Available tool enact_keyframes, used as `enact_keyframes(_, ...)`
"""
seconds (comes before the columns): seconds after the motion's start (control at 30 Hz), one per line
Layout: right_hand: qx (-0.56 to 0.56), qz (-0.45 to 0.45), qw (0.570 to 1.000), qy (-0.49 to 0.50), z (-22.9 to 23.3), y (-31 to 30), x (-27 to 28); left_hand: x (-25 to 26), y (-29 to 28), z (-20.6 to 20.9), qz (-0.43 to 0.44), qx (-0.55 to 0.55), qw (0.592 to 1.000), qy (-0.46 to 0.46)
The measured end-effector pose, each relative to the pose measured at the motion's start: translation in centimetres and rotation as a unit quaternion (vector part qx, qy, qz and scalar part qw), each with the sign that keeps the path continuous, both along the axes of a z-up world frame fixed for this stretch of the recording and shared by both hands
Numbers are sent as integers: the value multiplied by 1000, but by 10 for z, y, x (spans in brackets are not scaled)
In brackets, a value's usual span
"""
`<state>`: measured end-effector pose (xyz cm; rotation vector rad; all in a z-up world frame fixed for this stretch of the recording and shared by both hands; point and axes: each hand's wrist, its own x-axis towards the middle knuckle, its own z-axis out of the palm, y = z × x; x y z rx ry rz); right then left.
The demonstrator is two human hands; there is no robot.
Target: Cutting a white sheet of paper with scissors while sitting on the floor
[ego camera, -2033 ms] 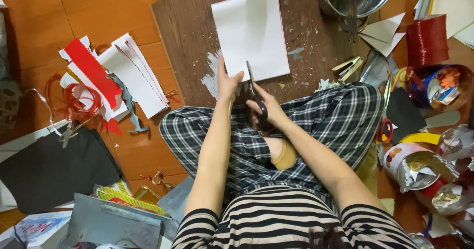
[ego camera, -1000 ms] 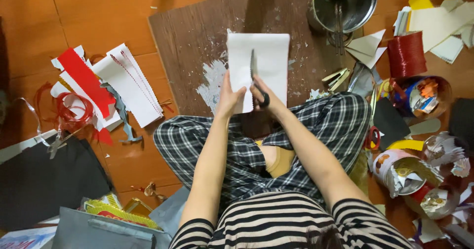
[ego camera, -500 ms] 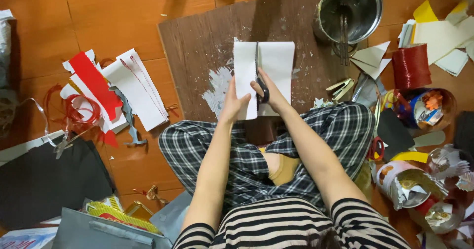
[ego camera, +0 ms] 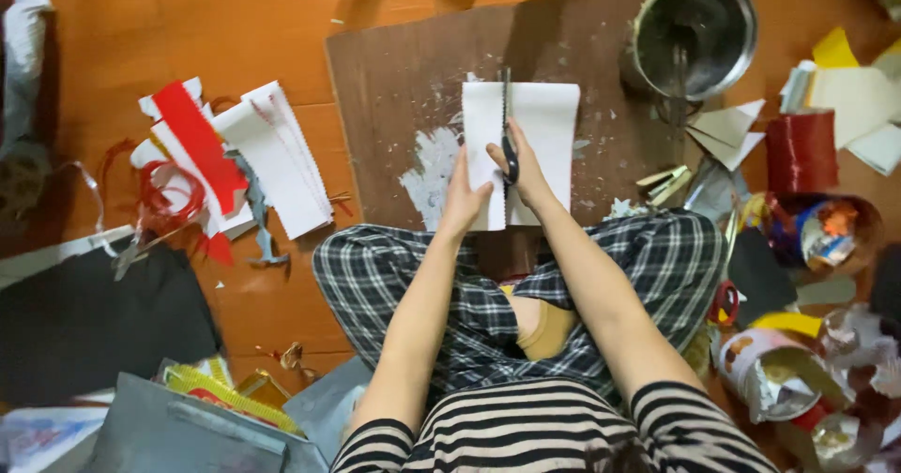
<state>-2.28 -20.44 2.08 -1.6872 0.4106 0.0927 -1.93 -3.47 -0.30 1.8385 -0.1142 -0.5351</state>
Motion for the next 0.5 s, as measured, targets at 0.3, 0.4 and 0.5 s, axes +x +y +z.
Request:
enact_keyframes(0.3, -91, 26, 996, 0, 23, 5, -9, 44, 18, 39, 39, 119, 992, -32)
enact_keyframes(0.4, -2, 55, 998, 44, 54, -13, -27, 98, 102, 49, 181, 106, 974, -87)
enact_keyframes(0.5, -146, 153, 977, 24, 101, -34, -58, 131, 216, 30, 245, 119, 950, -154)
